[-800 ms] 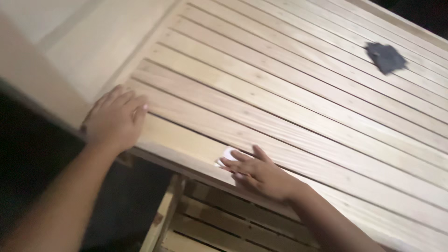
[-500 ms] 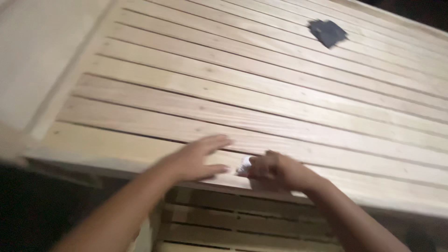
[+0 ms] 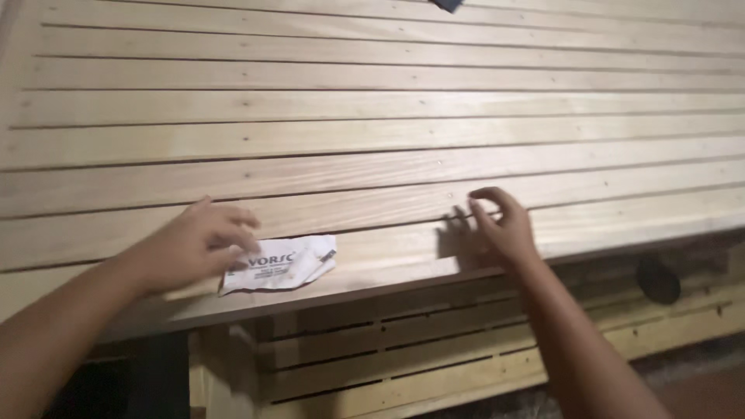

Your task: The person wipes the slatted wooden surface of a furniture panel with a small white cloth, moving systematically across the boards and along the edges and frame, steadying the panel with the other hand while working around the piece.

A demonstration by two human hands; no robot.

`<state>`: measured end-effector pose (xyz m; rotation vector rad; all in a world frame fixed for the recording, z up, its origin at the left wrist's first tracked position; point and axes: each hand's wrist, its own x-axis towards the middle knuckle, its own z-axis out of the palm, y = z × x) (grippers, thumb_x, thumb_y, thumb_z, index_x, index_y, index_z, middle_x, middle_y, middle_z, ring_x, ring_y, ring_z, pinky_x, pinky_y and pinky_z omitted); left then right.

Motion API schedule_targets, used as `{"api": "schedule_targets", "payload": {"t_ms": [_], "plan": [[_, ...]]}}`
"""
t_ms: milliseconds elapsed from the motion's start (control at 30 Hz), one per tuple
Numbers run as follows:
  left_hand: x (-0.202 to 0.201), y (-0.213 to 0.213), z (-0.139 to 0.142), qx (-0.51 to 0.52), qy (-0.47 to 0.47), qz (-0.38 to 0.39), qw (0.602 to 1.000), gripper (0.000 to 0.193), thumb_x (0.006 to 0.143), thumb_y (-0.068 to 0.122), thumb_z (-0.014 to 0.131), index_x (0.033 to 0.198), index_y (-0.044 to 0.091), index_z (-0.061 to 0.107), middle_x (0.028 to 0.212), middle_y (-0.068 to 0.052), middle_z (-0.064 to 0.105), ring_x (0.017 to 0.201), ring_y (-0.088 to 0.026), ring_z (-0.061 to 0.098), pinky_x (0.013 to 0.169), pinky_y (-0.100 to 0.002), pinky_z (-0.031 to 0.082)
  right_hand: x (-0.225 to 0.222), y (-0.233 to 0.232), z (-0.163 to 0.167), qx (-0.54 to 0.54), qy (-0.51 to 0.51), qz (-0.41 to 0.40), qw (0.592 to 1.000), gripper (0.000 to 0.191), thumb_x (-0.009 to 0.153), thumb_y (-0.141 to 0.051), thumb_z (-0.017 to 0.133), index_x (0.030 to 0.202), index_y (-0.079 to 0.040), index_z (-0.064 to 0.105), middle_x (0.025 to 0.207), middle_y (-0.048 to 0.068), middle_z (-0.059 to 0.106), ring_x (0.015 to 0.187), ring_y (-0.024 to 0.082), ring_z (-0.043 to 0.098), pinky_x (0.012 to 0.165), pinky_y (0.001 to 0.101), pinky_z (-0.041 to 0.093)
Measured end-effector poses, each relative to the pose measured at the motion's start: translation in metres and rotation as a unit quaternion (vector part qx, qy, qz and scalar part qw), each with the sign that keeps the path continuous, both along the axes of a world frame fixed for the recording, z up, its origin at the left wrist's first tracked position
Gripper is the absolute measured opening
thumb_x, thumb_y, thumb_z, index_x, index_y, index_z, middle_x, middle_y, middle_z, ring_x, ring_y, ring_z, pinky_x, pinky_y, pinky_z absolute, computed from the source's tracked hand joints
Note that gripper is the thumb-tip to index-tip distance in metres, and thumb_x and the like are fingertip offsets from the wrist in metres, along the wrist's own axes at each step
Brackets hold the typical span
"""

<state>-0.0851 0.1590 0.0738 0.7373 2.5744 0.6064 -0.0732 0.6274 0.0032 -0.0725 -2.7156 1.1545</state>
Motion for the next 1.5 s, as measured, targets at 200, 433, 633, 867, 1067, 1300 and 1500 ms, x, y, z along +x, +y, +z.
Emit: {"api": "schedule_targets", "payload": {"t_ms": [200, 433, 633, 867, 1067, 1300, 1500], "plan": [[-0.007, 0.030, -0.028, 0.001, -0.054, -0.084, 0.995, 0.054, 0.094, 0.046, 0.049, 0.145, 0.035, 0.062, 0.163, 0.009, 0.038, 0.153, -0.018, 0.026, 0.123, -0.044, 0.024, 0.024, 0.051, -0.002, 0.226, 0.006, -0.129, 0.965, 0.030, 0.101, -0.034, 0.063, 0.121, -0.015, 0.074, 0.140, 0.010, 0.067, 0.143, 0.034, 0.046, 0.118, 0.0613, 0.019], [-0.027, 0.057, -0.059, 0.029, 0.372, -0.369, 0.851, 0.051, 0.107, 0.050, 0.025, 0.155, 0.035, 0.036, 0.164, 0.003, 0.028, 0.152, -0.019, 0.018, 0.125, -0.050, 0.006, 0.020, 0.059, -0.004, 0.164, -0.015, -0.267, 0.950, 0.048, 0.099, -0.043, 0.054, 0.140, -0.020, 0.061, 0.155, 0.005, 0.050, 0.149, 0.032, 0.032, 0.122, 0.0544, 0.013], [-0.041, 0.227, -0.104, 0.086, 0.357, -0.355, 0.860, 0.053, 0.107, 0.049, 0.026, 0.156, 0.033, 0.032, 0.163, 0.008, 0.027, 0.153, -0.018, 0.014, 0.121, -0.057, -0.002, 0.026, 0.056, -0.011, 0.118, -0.011, -0.284, 0.952, 0.054, 0.104, -0.043, 0.038, 0.153, -0.022, 0.046, 0.167, 0.001, 0.039, 0.157, 0.029, 0.026, 0.125, 0.0548, 0.015], [-0.056, 0.447, -0.042, -0.075, 0.206, -0.354, 0.909, 0.058, 0.099, 0.042, 0.046, 0.154, 0.028, 0.036, 0.171, 0.006, 0.024, 0.158, -0.018, 0.006, 0.124, -0.056, -0.003, 0.034, 0.061, -0.020, 0.139, 0.094, -0.256, 0.952, 0.069, 0.109, -0.055, 0.016, 0.164, -0.014, 0.027, 0.175, 0.009, 0.022, 0.163, 0.034, 0.015, 0.131, 0.0546, 0.009], [-0.053, 0.445, -0.042, -0.100, 0.229, -0.384, 0.889, 0.073, 0.093, 0.042, 0.055, 0.158, 0.023, 0.027, 0.167, -0.001, 0.026, 0.157, -0.021, 0.008, 0.123, -0.057, -0.003, 0.034, 0.066, -0.028, 0.145, 0.092, -0.248, 0.953, 0.072, 0.109, -0.058, 0.013, 0.167, -0.016, 0.018, 0.177, 0.010, 0.014, 0.165, 0.033, 0.009, 0.134, 0.0530, 0.005], [-0.044, 0.231, -0.085, 0.007, 0.333, -0.356, 0.873, 0.065, 0.105, 0.058, 0.024, 0.161, 0.026, 0.023, 0.163, 0.005, 0.026, 0.152, -0.024, 0.015, 0.122, -0.059, 0.001, 0.027, 0.067, -0.031, 0.173, 0.049, -0.256, 0.950, 0.074, 0.108, -0.060, 0.011, 0.168, -0.016, 0.012, 0.178, 0.011, 0.007, 0.164, 0.034, 0.006, 0.132, 0.0533, 0.004], [-0.028, 0.002, -0.106, 0.031, 0.357, -0.353, 0.864, 0.066, 0.100, 0.044, 0.027, 0.161, 0.020, 0.021, 0.168, -0.003, 0.021, 0.155, -0.022, 0.016, 0.123, -0.053, 0.009, 0.025, 0.070, -0.027, 0.194, 0.013, -0.260, 0.946, 0.072, 0.109, -0.058, 0.018, 0.168, -0.017, 0.012, 0.177, 0.011, 0.008, 0.163, 0.033, 0.007, 0.131, 0.0517, 0.006]]}}
